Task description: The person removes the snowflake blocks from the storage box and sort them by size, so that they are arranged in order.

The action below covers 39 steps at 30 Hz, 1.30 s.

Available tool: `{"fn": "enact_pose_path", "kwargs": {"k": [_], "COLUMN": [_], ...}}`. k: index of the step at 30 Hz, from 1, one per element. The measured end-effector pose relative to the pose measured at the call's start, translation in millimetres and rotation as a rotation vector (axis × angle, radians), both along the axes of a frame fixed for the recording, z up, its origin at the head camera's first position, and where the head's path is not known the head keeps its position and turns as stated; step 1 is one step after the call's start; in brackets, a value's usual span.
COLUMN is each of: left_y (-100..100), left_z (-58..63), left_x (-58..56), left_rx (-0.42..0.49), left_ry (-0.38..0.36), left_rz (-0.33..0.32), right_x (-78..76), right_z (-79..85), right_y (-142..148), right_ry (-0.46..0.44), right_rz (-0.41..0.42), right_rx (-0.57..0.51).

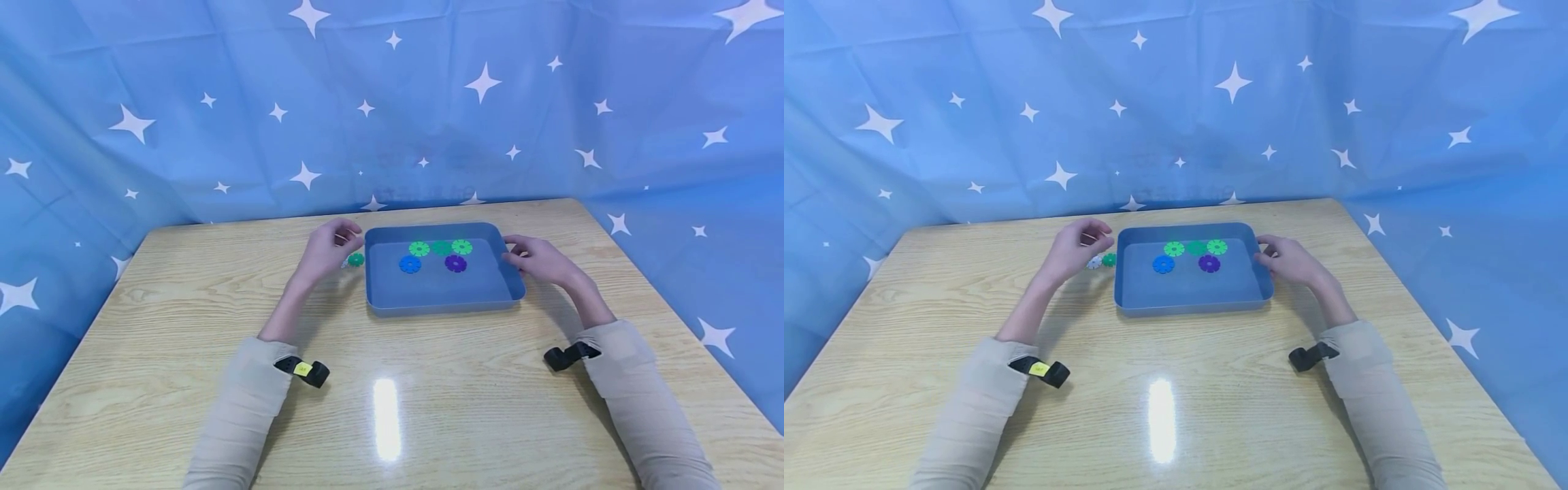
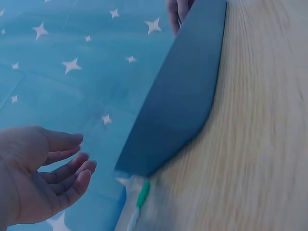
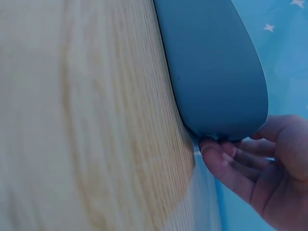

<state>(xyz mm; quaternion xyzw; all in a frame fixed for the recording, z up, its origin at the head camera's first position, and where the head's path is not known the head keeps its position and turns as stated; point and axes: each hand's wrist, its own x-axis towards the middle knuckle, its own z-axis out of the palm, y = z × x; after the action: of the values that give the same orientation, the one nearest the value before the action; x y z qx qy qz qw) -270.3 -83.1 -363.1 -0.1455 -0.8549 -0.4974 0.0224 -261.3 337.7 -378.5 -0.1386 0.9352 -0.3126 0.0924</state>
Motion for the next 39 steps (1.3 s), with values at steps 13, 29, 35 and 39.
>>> {"fn": "enact_pose_path", "kwargs": {"k": [13, 29, 35, 39], "left_y": [62, 92, 95, 97], "left_z": [-6.5, -26.6, -28.7, -31.0], "left_x": [0.3, -12.2, -11.9, -12.0], "left_rx": [-0.060, -0.229, -0.317, -0.330], "left_ry": [-0.005, -0.119, -0.120, -0.134], "left_rz": [-0.150, -0.103, -0.088, -0.081], "right_x": [0.7, 1.3, 0.6, -0.3], "right_z": [0.2, 0.3, -0.4, -0.7], "right_y": [-2, -1, 0, 0], "right_ry": [0.008, 0.013, 0.015, 0.013], "right_rz": [0.000, -0.003, -0.006, -0.005], "right_rx": [-0.004, 0.002, 0.010, 0.008]}}
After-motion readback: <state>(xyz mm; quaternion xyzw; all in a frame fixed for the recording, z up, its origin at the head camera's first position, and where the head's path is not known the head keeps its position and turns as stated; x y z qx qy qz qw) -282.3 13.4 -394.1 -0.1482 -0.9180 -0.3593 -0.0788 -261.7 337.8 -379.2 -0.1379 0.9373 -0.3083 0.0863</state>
